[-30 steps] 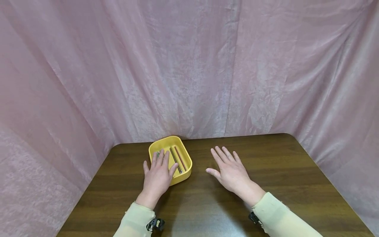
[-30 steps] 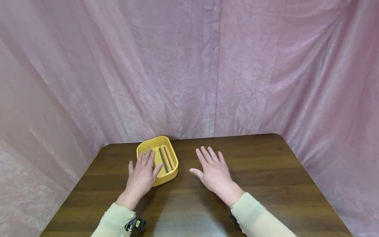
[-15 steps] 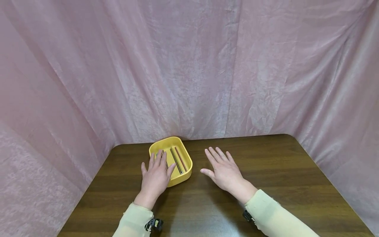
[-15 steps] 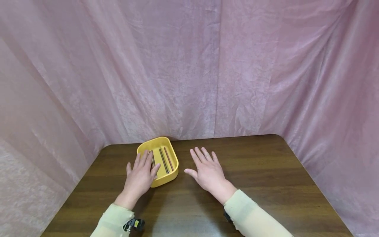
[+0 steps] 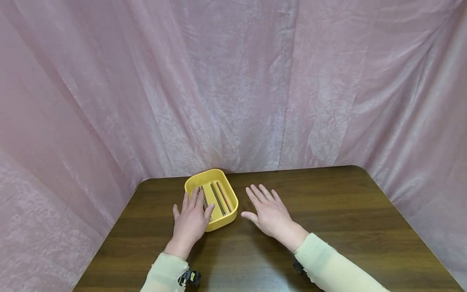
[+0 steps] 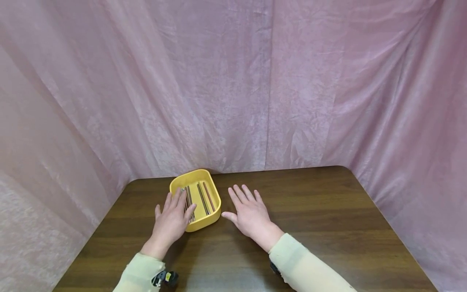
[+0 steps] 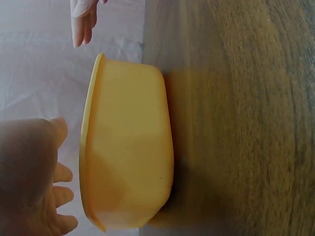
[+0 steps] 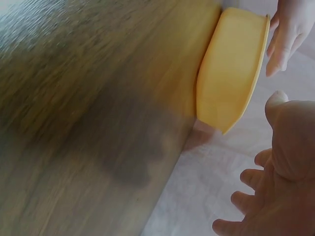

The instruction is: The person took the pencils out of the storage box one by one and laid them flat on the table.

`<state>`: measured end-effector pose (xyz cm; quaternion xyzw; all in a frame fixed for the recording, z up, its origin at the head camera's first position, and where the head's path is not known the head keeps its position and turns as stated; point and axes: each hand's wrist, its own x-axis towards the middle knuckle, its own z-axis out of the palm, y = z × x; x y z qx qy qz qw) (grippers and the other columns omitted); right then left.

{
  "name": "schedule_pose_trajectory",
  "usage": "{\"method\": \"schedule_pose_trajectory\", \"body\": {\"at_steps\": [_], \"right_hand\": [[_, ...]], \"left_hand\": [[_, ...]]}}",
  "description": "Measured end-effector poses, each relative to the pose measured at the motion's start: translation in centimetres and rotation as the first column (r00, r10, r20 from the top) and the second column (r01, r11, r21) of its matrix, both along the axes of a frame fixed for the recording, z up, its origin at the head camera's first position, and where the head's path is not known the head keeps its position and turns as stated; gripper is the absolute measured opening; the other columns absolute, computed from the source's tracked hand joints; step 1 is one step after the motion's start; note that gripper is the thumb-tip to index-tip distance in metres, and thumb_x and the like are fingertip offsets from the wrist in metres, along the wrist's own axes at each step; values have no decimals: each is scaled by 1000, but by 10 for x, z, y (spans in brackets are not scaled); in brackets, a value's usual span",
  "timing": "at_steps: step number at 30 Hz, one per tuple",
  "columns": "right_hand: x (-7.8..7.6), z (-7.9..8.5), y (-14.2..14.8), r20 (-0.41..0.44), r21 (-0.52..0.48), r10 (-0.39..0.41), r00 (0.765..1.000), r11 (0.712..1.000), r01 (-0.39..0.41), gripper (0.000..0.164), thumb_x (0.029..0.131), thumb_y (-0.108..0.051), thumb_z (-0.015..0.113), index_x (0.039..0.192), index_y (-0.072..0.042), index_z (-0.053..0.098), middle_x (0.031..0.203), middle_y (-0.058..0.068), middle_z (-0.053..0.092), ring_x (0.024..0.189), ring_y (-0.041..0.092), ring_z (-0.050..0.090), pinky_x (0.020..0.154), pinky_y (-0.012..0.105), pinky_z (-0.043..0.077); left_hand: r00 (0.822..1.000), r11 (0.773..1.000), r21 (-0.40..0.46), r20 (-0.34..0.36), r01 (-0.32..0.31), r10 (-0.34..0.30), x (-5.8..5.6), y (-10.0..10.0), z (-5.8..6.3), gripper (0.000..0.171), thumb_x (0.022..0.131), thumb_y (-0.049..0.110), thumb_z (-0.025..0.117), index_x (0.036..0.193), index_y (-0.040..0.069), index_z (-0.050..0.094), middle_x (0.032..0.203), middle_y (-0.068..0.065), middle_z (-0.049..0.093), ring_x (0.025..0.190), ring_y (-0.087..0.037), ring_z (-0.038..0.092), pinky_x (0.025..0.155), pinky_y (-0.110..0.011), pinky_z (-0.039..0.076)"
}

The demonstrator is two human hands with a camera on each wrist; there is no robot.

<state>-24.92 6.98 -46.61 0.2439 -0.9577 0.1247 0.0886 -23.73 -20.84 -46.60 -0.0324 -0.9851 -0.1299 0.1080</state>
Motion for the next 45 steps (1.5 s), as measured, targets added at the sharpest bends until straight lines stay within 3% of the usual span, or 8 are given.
{"method": "schedule_pose_trajectory", "body": {"at_steps": [8, 18, 30, 45], "right_hand": [[1, -3, -9, 1, -4, 35, 999, 999, -35, 82, 111, -62, 54, 173, -11, 37, 177, 12, 37, 164, 38, 32, 128, 64, 28], [1, -6, -16, 11, 3, 85, 996, 996, -85, 81, 112, -60, 54, 173, -10, 38, 176, 13, 38, 163, 39, 34, 127, 64, 30], [3, -9, -25, 19, 3, 118, 993, 993, -118, 81, 110, -58, 59, 172, -9, 40, 176, 13, 40, 162, 37, 35, 127, 62, 32], [6, -12, -31, 25, 3, 136, 990, 991, -136, 78, 110, -56, 62, 169, -7, 46, 175, 13, 41, 162, 36, 37, 127, 61, 33]], "left_hand": [[999, 1000, 8, 49, -15, 14, 0, -3, -1, 74, 117, 56, 47, 173, 8, 37, 181, -15, 25, 166, -48, 17, 120, -86, 13], [996, 999, 27, 83, -32, 30, -3, -3, -5, 73, 116, 52, 50, 172, 7, 38, 182, -16, 23, 166, -48, 16, 121, -85, 11], [991, 998, 27, 119, -59, 56, -4, -7, -12, 76, 115, 59, 46, 172, 8, 39, 179, -23, 28, 165, -50, 17, 120, -86, 12], [992, 996, 32, 102, -82, 78, -1, -6, -13, 77, 115, 56, 51, 170, 3, 40, 177, -30, 25, 165, -51, 19, 122, -84, 12]]}}
